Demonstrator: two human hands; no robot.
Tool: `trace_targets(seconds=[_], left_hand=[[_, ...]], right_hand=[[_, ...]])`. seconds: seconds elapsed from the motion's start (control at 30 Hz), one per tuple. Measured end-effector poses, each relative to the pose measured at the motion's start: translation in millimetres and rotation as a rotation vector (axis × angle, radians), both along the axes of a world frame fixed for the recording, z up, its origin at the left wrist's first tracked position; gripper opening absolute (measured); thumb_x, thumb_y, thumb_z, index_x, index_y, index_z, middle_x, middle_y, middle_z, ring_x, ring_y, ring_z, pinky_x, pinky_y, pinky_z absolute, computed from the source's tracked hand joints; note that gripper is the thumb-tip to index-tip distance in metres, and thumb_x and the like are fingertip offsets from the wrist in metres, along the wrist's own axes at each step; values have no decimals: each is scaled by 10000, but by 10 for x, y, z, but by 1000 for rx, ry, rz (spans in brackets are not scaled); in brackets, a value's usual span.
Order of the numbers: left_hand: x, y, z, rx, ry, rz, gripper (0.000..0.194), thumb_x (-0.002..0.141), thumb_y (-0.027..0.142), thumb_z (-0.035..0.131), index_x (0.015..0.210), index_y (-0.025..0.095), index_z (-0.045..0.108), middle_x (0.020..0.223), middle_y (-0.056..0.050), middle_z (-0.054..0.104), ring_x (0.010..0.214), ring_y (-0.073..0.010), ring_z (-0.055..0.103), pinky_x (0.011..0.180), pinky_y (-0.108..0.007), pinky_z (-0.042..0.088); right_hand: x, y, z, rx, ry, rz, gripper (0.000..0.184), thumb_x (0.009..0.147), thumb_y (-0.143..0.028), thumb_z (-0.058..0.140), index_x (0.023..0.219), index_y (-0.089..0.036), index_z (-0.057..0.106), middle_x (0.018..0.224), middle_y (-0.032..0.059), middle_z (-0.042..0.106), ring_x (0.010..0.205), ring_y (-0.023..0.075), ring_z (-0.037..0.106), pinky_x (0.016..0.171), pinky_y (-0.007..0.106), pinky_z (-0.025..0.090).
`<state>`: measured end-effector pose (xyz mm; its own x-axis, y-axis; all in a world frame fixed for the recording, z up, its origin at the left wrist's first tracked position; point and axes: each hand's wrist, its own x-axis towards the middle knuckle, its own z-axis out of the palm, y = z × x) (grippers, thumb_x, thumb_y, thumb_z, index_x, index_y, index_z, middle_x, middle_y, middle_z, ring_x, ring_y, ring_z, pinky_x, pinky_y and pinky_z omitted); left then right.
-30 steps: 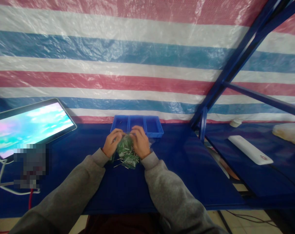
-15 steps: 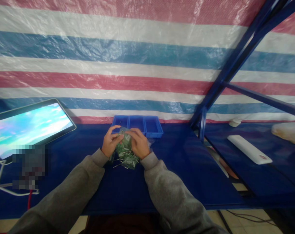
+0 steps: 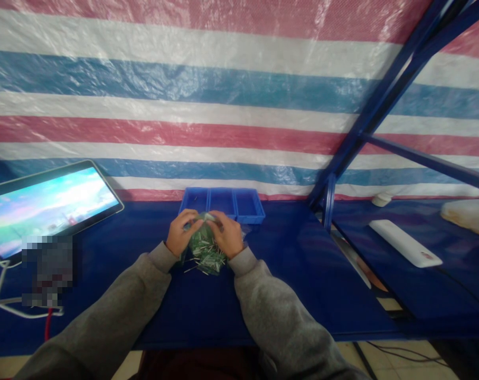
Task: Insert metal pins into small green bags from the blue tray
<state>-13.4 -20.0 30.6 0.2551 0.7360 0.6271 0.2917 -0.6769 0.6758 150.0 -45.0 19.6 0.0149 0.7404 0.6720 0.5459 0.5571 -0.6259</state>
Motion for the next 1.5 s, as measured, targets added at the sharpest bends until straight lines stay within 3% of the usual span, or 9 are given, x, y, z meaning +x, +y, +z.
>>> trace_targets(seconds=[0.13,0.27,0.43,0.57,0.67,0.87,1.07,1.27,1.5], left_hand=[[9,-8,-43,-119,-60,-18,199,798,334,592,890,157,590,772,-26,622,687,-129,589,674,-249,469],[23,-19,-63,-273,-218,-75,364,773,329,625,1066,174,476,625,36,596,514,-102,578,561,-221,472],[42,-21,-20,-380,-321,-111,260,768,366,618,888,139,576,682,-5,628,546,-121,606,553,-237,505],[33,-40,-13,-352,-293,-168,281,810,376,563,900,117,626,741,-38,645,617,-127,599,616,-253,509],[9,-39,-27,-272,-208,-199,304,788,358,603,977,121,616,699,-21,610,618,-116,564,629,-243,484],[-9,-10,-19,-27,-40,21,213,751,348,643,832,151,638,831,-39,584,687,-117,535,646,-236,458],[28,-18,-70,-232,-144,-54,248,781,346,609,919,148,553,796,-31,630,714,-134,599,685,-247,494],[44,-7,-48,-423,-346,-165,469,759,356,632,1115,189,377,681,26,591,543,-100,575,504,-208,500],[14,-51,6,-293,-174,-165,292,869,407,452,925,149,576,812,-31,577,653,-111,553,587,-228,490]], right_hand=[[-4,-34,25,-18,67,-7,329,834,-284,531,1157,-220,519,786,6,648,666,143,611,674,271,495],[20,-39,39,15,58,-1,266,888,-207,399,1089,-218,572,864,34,629,694,140,594,713,298,494],[26,-14,26,73,-27,60,319,836,-130,421,1073,-236,609,1094,72,544,953,183,557,837,360,475],[13,0,29,80,9,13,197,831,-188,503,979,-218,629,1181,89,489,998,193,535,847,364,474],[18,14,15,62,6,-10,150,858,-232,492,919,-197,624,1026,86,583,935,189,561,821,349,477],[11,19,-37,27,-14,-15,153,850,-290,518,909,-194,621,833,44,651,781,171,602,750,309,482],[4,-44,37,-22,47,15,326,906,-227,386,1212,-235,496,783,12,639,634,132,598,670,281,499],[16,-32,65,92,-14,60,304,858,-143,426,1089,-234,600,1145,84,539,985,178,560,866,350,465],[16,-15,42,55,18,43,165,871,-213,456,949,-210,602,1034,68,616,973,181,574,823,332,484]])
